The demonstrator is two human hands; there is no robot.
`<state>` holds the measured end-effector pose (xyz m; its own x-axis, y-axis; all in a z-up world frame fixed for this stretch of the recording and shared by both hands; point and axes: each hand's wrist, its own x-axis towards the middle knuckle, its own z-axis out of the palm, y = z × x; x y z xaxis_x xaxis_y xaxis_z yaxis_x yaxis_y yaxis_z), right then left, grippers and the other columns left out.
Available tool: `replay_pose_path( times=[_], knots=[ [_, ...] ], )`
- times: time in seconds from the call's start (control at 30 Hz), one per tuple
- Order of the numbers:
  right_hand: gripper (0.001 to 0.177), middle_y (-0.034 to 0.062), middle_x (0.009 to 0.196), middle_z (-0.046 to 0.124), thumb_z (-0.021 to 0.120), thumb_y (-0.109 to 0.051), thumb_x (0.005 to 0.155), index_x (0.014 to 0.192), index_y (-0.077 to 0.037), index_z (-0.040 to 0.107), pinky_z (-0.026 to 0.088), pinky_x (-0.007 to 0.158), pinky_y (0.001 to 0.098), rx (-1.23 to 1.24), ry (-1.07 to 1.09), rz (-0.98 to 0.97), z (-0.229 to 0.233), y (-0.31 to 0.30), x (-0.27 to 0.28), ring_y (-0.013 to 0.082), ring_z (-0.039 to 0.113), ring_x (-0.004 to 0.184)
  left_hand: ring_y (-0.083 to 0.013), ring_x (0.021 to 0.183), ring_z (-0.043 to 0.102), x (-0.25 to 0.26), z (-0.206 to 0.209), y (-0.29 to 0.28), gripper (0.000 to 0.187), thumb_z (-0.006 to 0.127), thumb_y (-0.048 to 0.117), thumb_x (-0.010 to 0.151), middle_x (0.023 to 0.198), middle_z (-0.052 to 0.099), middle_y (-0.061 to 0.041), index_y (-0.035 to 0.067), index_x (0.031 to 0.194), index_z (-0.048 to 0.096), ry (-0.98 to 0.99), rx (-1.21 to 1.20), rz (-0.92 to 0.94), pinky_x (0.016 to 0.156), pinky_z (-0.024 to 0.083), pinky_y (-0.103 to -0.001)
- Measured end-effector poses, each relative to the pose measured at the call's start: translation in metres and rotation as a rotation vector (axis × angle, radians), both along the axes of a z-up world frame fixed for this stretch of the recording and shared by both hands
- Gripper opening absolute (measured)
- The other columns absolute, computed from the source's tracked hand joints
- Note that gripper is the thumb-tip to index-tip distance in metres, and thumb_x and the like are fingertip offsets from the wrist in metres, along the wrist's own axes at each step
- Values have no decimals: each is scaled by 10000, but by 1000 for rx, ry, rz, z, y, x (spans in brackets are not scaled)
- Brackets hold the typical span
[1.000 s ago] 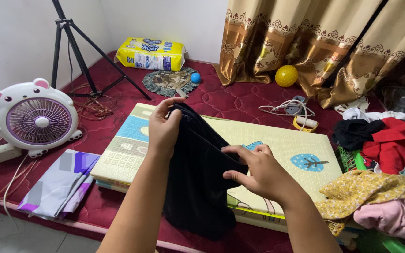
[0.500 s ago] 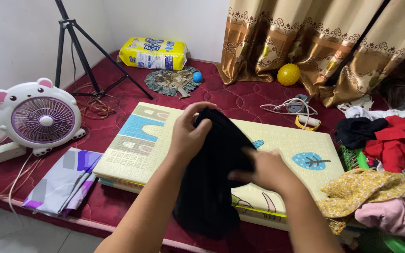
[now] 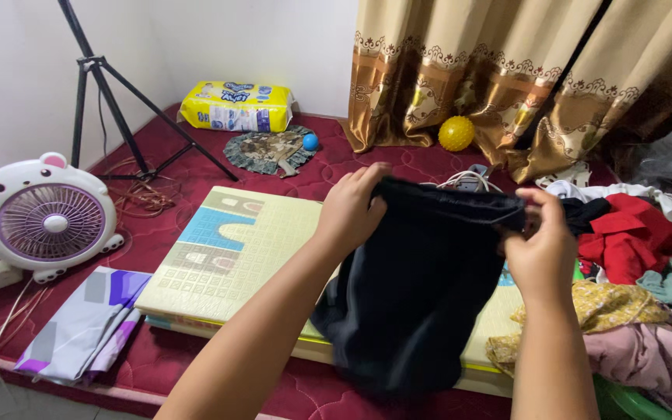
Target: The person folds a grey and purple shirt, then a black pair of shorts, and finally a pink t-shirt on a patterned folding board. Each item is smoothed, folded into a compact rectangle, and placed aside.
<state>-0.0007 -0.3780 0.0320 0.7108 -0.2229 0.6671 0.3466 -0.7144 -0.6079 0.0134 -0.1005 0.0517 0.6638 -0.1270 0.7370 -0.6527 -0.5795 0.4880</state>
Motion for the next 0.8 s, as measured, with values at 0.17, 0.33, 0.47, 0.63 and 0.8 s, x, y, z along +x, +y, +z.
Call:
replay_pose_path(
  times=[0.17, 0.33, 0.47, 0.63, 0.8],
  knots=[
    [238, 122, 1078, 679, 795, 41, 970, 1158, -54, 684, 555, 886, 332, -264, -527, -30, 32, 18, -29, 244, 687, 997, -344, 1167, 665, 46, 7, -3, 514, 548, -86, 863, 1299, 621, -160, 67, 1353, 535, -188, -265, -32, 971, 564, -385],
    [250, 46, 883, 705, 827, -64, 789, 1029, -113, 778, 424, 529, 278, -181, -239, 376, 29, 91, -27, 169, 567, 608, -181, 1135, 663, 109, -52, 63, 481, 541, -192, 876, 1224, 650, -87, 56, 1286, 579, 63, -584, -135, 950, 562, -303],
    [330, 14, 1197, 694, 784, -189, 828, 1156, -215, 759, 609, 769, 289, -228, 349, 732, -20, 151, -24, 190, 766, 924, -177, 837, 587, 142, -150, 132, 506, 677, -35, 825, 1025, 637, -76, 176, 1264, 543, 531, -1084, 0, 659, 470, -296],
    [479, 64, 1522, 474, 812, -288, 789, 1254, -242, 706, 515, 991, 392, -438, 578, 809, -82, 148, 17, 302, 585, 1263, -344, 1033, 695, 129, -283, 198, 729, 760, 438, 833, 1146, 689, -227, -139, 1253, 612, 961, -777, 585, 830, 550, -462],
    [448, 90, 1507, 482, 779, -323, 798, 1234, -253, 705, 502, 1015, 399, -364, 664, 494, -131, 94, 77, 290, 568, 1294, -456, 1101, 671, 112, -337, 198, 851, 817, 548, 761, 1188, 664, -349, -148, 1193, 588, 1057, -298, 698, 888, 551, -476]
  ],
)
